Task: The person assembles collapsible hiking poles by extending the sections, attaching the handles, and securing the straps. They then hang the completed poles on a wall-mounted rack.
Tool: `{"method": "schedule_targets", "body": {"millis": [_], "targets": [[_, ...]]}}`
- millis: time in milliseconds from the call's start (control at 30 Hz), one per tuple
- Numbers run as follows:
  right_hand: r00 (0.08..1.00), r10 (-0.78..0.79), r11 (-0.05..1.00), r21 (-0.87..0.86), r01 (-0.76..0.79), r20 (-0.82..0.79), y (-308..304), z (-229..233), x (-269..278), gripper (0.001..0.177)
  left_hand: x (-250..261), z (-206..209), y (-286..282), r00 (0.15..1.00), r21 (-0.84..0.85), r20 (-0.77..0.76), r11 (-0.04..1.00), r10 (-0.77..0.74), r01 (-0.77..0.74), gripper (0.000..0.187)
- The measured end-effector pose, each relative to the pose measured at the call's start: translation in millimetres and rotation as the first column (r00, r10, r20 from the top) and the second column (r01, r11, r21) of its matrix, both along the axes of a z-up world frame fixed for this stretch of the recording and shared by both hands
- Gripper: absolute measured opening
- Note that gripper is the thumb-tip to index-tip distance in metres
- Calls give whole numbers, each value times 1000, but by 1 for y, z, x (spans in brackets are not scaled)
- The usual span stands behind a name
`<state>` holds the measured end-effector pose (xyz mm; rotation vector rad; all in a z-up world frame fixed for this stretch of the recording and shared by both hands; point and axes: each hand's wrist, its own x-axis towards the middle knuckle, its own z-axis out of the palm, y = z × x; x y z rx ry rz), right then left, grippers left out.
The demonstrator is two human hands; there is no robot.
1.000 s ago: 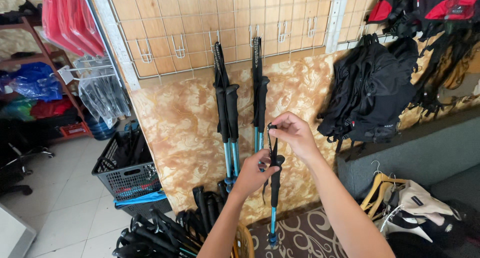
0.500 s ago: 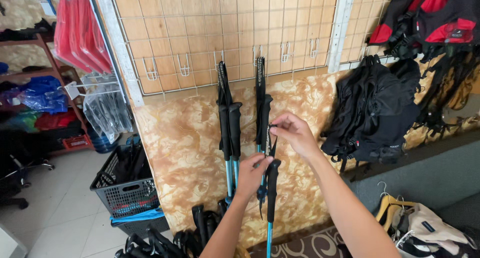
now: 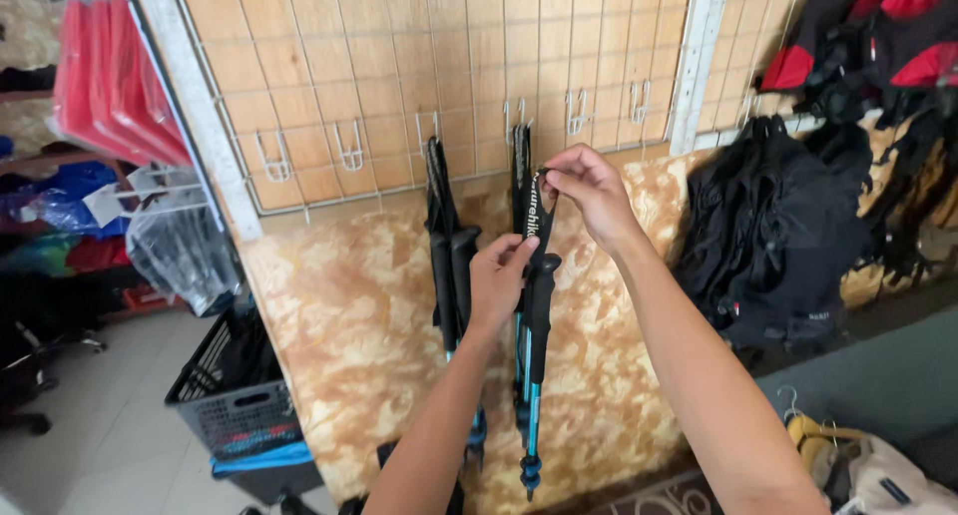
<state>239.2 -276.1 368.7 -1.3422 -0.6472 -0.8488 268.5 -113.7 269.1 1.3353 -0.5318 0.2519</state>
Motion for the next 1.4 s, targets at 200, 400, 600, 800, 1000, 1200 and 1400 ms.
{"method": "schedule_targets", "body": {"millis": [200, 400, 600, 800, 1000, 1200, 1400], "targets": [[997, -29, 999, -26, 31, 68, -22, 30, 49, 19, 19, 40, -11, 998, -29, 46, 999, 44, -43, 21], [968, -193, 981, 7, 194, 161, -18, 58, 76, 18, 54, 57, -30, 989, -87, 133, 995, 65, -54, 15], [955, -254, 967, 12, 255, 149, -23, 66, 108, 19, 77, 63, -41, 988, -120, 123, 989, 97, -82, 16], [971, -238, 967, 94, 235, 17, -23, 68, 122, 21, 113, 63, -45, 974, -66, 174, 989, 142, -133, 15], [964, -217, 972, 55, 228, -152, -24, 67, 122, 26, 113, 54, -45, 947, 12, 220, 970, 233, -241, 20], [857, -497, 858, -230, 460, -139, -17, 47, 115, 24, 90, 46, -47, 945, 56, 199, 960, 259, -275, 19], [841, -532, 823, -297, 485, -101, 13, -8, 38, 49, 41, 23, -30, 948, 102, 249, 968, 197, -228, 26]]}}
